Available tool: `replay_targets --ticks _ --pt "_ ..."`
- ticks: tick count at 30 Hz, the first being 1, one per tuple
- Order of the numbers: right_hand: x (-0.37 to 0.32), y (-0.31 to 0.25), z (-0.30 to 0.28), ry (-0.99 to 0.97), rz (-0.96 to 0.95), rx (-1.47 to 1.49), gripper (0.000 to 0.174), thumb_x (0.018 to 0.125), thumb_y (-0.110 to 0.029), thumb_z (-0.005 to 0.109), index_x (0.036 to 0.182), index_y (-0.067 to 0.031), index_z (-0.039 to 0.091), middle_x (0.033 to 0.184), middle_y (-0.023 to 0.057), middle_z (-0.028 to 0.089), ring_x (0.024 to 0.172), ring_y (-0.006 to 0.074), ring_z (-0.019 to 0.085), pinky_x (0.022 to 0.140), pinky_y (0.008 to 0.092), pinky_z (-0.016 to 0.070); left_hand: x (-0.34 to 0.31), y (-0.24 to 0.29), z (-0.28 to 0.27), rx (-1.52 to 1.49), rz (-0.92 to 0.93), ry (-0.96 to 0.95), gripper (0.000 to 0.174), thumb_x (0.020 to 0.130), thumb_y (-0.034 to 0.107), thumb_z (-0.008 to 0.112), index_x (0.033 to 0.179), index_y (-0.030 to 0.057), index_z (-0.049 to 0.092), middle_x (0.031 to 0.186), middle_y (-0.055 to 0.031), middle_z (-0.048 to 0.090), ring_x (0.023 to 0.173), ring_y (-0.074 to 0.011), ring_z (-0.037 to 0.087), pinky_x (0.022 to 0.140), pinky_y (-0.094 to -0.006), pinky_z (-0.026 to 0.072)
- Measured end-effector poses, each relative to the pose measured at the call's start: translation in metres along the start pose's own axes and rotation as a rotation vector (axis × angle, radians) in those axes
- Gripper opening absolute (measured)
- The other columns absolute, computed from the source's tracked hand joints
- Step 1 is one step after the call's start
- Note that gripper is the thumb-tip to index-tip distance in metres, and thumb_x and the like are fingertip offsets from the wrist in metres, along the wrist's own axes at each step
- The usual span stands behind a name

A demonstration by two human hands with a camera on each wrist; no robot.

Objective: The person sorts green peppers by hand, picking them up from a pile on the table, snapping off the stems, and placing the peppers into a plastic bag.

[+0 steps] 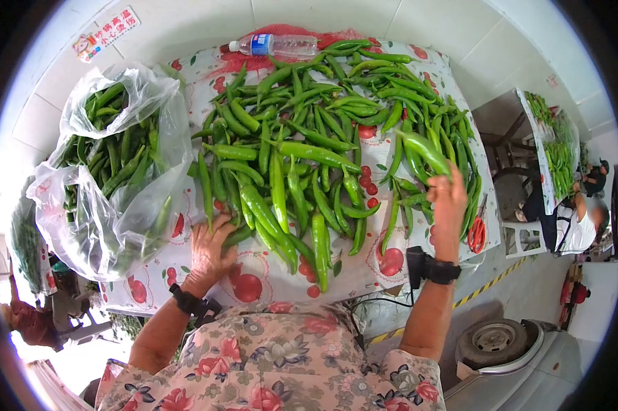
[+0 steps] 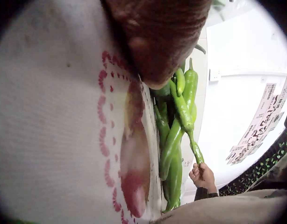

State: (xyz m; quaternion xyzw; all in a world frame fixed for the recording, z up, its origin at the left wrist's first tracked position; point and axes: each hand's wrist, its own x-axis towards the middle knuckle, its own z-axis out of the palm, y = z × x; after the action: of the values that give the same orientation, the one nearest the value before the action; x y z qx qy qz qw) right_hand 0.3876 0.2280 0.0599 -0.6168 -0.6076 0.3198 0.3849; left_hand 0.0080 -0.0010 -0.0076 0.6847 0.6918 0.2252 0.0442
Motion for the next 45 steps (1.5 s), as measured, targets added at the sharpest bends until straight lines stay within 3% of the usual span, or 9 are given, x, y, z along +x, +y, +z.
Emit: replay_targets --ticks 3,7,10,11,14,15,27,34,45 --pt "0.002 0.018 -0.029 0.211 -0.073 -0.236 0.036 0.093 -0.014 0.048 0.128 -0.0047 0.050 0.094 0.0140 0.066 0.077 0.0214 0.063 0.068 0.0345 0.0500 0.001 0.000 0.000 -0.010 0.000 0.006 0.043 0.065 0.010 0.063 0.107 0.0067 0.057 0.119 -0.0104 0.054 0.106 -0.0334 0.051 0.095 -0.0464 0.0341" --pt "0.003 0.030 -0.032 0.216 -0.205 -0.558 0.033 0.093 -0.014 0.048 0.125 -0.0046 0.052 0.105 0.0239 0.063 0.093 0.0410 0.061 0.080 0.0438 0.0467 0.002 0.001 0.001 -0.011 0.014 0.008 0.042 0.064 0.010 0.063 0.106 0.0065 0.057 0.119 -0.0102 0.054 0.105 -0.0331 0.051 0.094 -0.0463 0.0338" --pt "0.005 0.027 -0.017 0.146 -0.166 -0.562 0.033 0.093 -0.014 0.048 0.124 -0.0026 0.051 0.104 0.0251 0.063 0.095 0.0419 0.060 0.081 0.0454 0.0459 0.003 0.002 0.000 -0.014 0.012 0.007 0.042 0.064 0.010 0.063 0.106 0.0061 0.056 0.118 -0.0102 0.054 0.105 -0.0330 0.050 0.094 -0.0460 0.0339" --pt "0.012 0.043 -0.015 0.147 -0.231 -0.549 0.038 0.093 -0.014 0.048 0.128 0.0000 0.048 0.093 0.0203 0.065 0.079 0.0345 0.063 0.071 0.0407 0.0480 0.003 0.002 -0.001 -0.017 0.009 0.003 0.042 0.064 0.010 0.063 0.105 0.0060 0.056 0.118 -0.0102 0.054 0.105 -0.0330 0.050 0.094 -0.0460 0.0339" --pt "0.024 0.048 -0.009 0.022 0.106 -0.029 0.043 0.092 -0.015 0.048 0.131 0.0015 0.046 0.081 0.0118 0.063 0.061 0.0189 0.056 0.058 0.0310 0.0456 0.004 0.003 -0.001 -0.017 0.013 0.006 0.042 0.064 0.010 0.063 0.106 0.0060 0.056 0.118 -0.0102 0.053 0.104 -0.0332 0.050 0.094 -0.0458 0.0339" --pt "0.021 0.037 -0.007 -0.004 0.166 0.125 0.046 0.090 -0.016 0.049 0.132 0.0035 0.045 0.076 0.0055 0.059 0.056 0.0078 0.046 0.051 0.0229 0.0395 0.004 0.003 -0.001 -0.015 0.013 0.007 0.043 0.064 0.010 0.063 0.106 0.0061 0.056 0.118 -0.0101 0.053 0.103 -0.0332 0.050 0.094 -0.0457 0.0340" --pt "-0.030 0.018 0.030 -0.112 0.226 0.340 0.040 0.097 -0.015 0.047 0.134 -0.0005 0.043 0.083 0.0051 0.060 0.063 0.0080 0.050 0.056 0.0223 0.0450 0.003 0.004 0.000 -0.013 -0.014 0.007 0.043 0.062 0.008 0.062 0.104 0.0056 0.058 0.117 -0.0104 0.055 0.101 -0.0343 0.051 0.095 -0.0461 0.0342" --pt "-0.050 -0.005 0.069 -0.157 0.137 0.510 0.035 0.097 -0.015 0.046 0.130 -0.0036 0.046 0.087 0.0047 0.062 0.063 0.0066 0.048 0.057 0.0209 0.0426 0.001 0.000 0.004 0.009 -0.011 0.015 0.042 0.062 0.008 0.061 0.104 0.0054 0.058 0.117 -0.0098 0.055 0.102 -0.0344 0.051 0.096 -0.0469 0.0336" --pt "-0.076 -0.036 0.083 -0.201 -0.025 0.481 0.039 0.097 -0.019 0.049 0.132 -0.0025 0.042 0.098 0.0075 0.062 0.076 0.0108 0.054 0.067 0.0258 0.0485 0.001 0.002 0.004 0.006 0.000 0.023 0.041 0.062 0.009 0.061 0.103 0.0059 0.059 0.118 -0.0099 0.056 0.106 -0.0335 0.051 0.097 -0.0473 0.0332"
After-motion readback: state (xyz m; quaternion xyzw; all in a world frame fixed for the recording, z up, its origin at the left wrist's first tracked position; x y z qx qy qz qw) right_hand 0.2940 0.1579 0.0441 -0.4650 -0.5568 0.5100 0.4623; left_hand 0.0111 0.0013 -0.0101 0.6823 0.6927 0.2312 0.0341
